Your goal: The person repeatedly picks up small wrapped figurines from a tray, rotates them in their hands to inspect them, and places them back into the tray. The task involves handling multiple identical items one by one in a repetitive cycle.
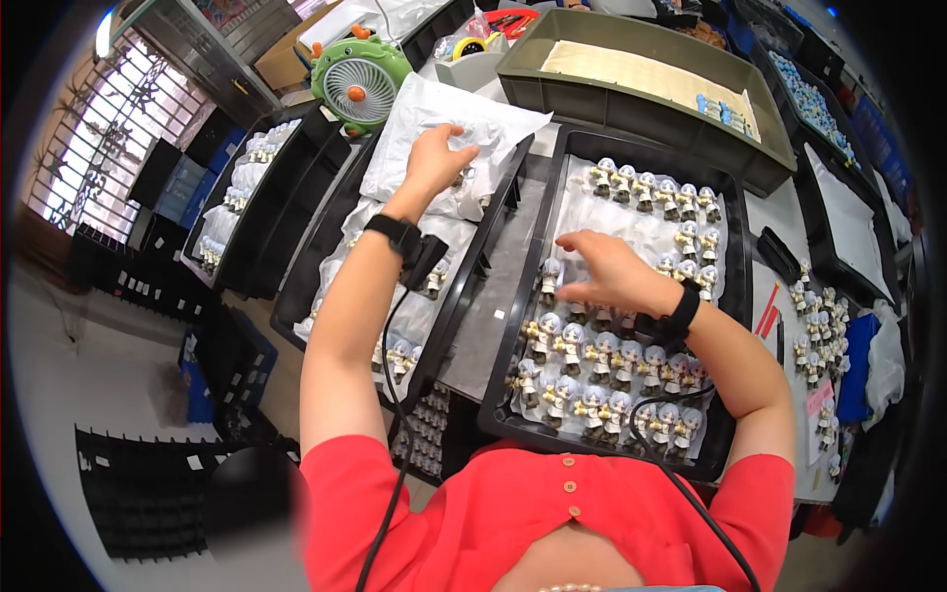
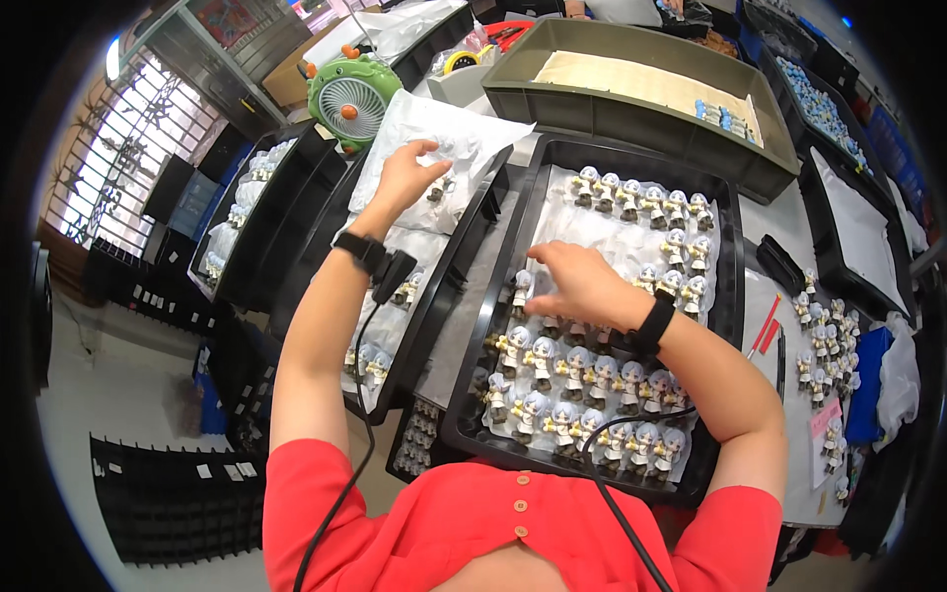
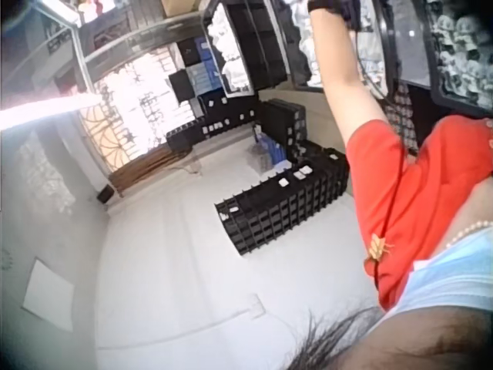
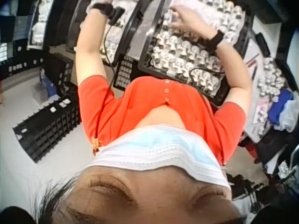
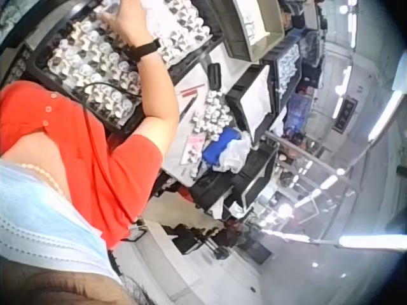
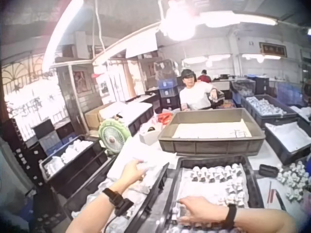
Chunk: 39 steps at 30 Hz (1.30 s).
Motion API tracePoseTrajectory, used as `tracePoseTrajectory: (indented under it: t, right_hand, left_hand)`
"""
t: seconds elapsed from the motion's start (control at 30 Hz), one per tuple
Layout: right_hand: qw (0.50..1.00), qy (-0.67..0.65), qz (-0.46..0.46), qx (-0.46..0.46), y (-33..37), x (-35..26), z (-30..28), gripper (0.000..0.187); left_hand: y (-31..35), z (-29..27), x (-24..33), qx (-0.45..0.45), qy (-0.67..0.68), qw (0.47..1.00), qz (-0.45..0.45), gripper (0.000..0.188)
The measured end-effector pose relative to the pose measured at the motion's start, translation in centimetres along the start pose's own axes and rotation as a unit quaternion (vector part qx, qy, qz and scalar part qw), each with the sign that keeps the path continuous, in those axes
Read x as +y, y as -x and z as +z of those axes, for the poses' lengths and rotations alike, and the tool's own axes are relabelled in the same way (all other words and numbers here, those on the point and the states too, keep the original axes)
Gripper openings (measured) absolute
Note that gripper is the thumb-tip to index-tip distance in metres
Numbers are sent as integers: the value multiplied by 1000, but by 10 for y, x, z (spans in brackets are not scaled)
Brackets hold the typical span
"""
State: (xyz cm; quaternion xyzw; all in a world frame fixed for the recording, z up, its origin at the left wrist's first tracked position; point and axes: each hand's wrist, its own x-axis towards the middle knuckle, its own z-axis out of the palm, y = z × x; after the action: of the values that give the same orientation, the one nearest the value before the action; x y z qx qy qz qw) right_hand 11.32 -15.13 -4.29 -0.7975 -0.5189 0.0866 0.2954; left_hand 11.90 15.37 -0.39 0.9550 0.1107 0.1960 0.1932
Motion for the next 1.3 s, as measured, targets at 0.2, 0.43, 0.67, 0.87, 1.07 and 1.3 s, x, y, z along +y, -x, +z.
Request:
tracePoseTrajectory:
  t: [0.2, 0.43, 0.67, 0.87, 1.07, 1.3]
  right_hand:
    - [993, 97, 34, -51, -7, -20, 17, 64]
    - [999, 21, -5, 49, -10, -32, -22, 66]
    - [959, -170, -112, 199, 7, -55, -40, 67]
    - [957, -114, -128, 233, 8, -47, -26, 71]
    - [960, -134, -120, 215, 7, -42, -25, 74]
    - [957, -230, -80, 156, 8, -37, -21, 74]
  left_hand:
    - [83, -50, 88, -122, 354, 927, 30, 35]
    - [130, -49, 111, -146, 483, 863, 7, 48]
    - [141, -29, 114, -250, 730, 626, -114, 52]
    - [147, -19, 122, -151, 641, 751, -51, 47]
    - [149, -15, 120, -134, 664, 733, -57, 44]
    - [152, -13, 114, -107, 661, 742, -29, 35]
